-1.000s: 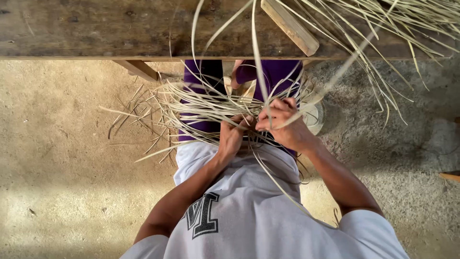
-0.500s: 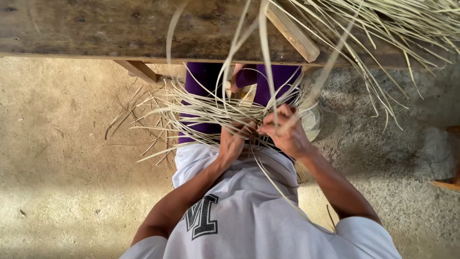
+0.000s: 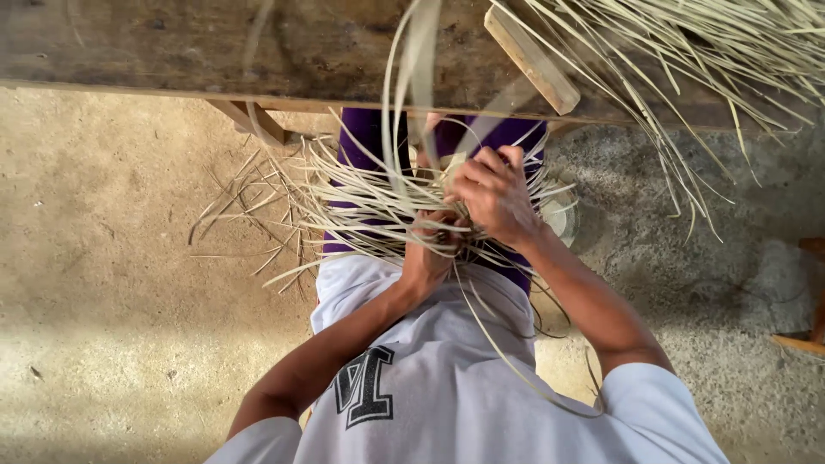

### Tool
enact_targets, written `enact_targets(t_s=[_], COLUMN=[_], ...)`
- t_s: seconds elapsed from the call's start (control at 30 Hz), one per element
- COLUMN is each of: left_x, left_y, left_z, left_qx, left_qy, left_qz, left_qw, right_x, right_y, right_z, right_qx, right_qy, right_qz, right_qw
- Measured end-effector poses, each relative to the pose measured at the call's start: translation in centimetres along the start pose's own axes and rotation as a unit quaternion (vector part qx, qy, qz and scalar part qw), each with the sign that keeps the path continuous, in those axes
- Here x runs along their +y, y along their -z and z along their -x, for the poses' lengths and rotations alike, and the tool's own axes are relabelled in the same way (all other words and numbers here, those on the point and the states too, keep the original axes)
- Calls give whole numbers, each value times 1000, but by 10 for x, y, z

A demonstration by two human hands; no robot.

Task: Weaving dried plant fibers together to create a structured object like a hat or basket

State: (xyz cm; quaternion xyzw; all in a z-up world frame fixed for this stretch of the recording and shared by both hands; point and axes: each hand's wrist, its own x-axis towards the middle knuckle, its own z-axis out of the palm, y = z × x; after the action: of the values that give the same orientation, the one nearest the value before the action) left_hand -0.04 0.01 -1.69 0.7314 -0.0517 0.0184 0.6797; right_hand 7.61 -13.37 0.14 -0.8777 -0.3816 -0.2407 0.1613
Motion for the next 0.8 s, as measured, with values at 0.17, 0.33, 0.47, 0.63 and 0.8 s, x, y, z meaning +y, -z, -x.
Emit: enact_targets(t_s=[0.17, 0.33, 0.47, 0.63, 0.8], left_x=[-27, -54, -30, -9, -1], left_y=[-6, -9, -3, 1, -3], left_z=[5, 6, 5, 1, 1], left_qx=[21, 32, 45, 35, 57], left_qy=[141, 125, 120, 74, 83], left_qz=[51, 128, 91, 19, 61], left_qw=[988, 983, 988, 996, 993], right_x=[-3, 4, 5, 9, 14], right_y=[28, 26, 33, 29, 27], right_z=[-19, -17, -26, -30, -32], right_qx=[-142, -261, -309, -342, -329], right_qy=[-89, -127, -159, -130, -139], right_qz=[-163, -206, -218, -220, -296], right_qw=[972, 934, 912, 904, 886])
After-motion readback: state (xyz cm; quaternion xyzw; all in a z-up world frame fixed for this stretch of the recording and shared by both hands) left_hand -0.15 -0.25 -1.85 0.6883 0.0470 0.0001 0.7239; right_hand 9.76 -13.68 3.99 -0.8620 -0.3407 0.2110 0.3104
